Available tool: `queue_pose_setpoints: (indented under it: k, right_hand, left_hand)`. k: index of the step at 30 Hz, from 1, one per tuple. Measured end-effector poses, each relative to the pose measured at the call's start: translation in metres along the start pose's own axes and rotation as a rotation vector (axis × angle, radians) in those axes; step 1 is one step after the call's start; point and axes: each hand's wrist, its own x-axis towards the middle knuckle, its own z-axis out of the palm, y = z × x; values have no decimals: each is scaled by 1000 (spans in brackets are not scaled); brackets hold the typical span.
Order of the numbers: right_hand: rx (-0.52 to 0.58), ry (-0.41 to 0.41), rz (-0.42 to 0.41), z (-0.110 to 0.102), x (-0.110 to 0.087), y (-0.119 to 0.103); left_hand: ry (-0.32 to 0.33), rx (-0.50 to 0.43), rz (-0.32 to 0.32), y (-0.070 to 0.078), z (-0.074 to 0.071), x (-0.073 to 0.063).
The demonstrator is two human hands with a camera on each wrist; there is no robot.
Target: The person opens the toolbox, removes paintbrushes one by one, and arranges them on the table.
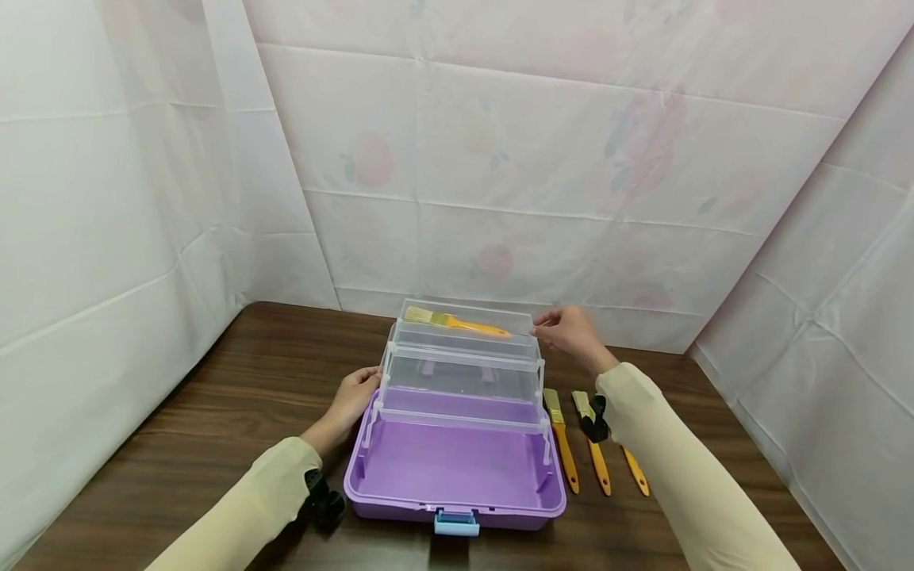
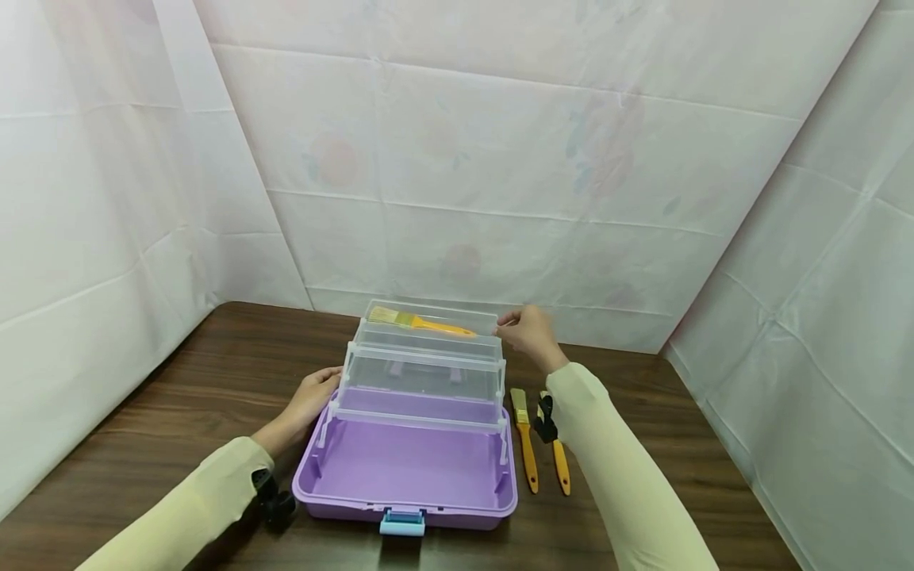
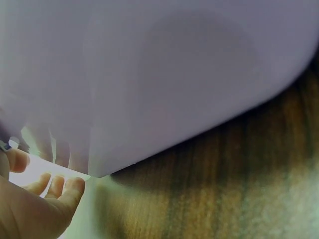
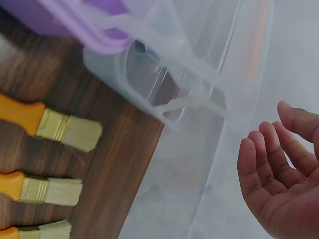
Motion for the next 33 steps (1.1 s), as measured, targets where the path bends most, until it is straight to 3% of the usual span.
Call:
queue_pose_setpoints:
  k: [9, 22, 33]
  right_hand:
    - [-48, -22, -76, 17, 10, -18]
    - [-31, -48, -103, 43, 25, -46]
    - [-94, -64, -160, 68, 36, -63]
  left_hand:
    - [-3, 3, -1, 0, 3, -1]
    - [4, 7, 5, 0, 3, -2]
    - [3, -2, -3, 2, 3, -6]
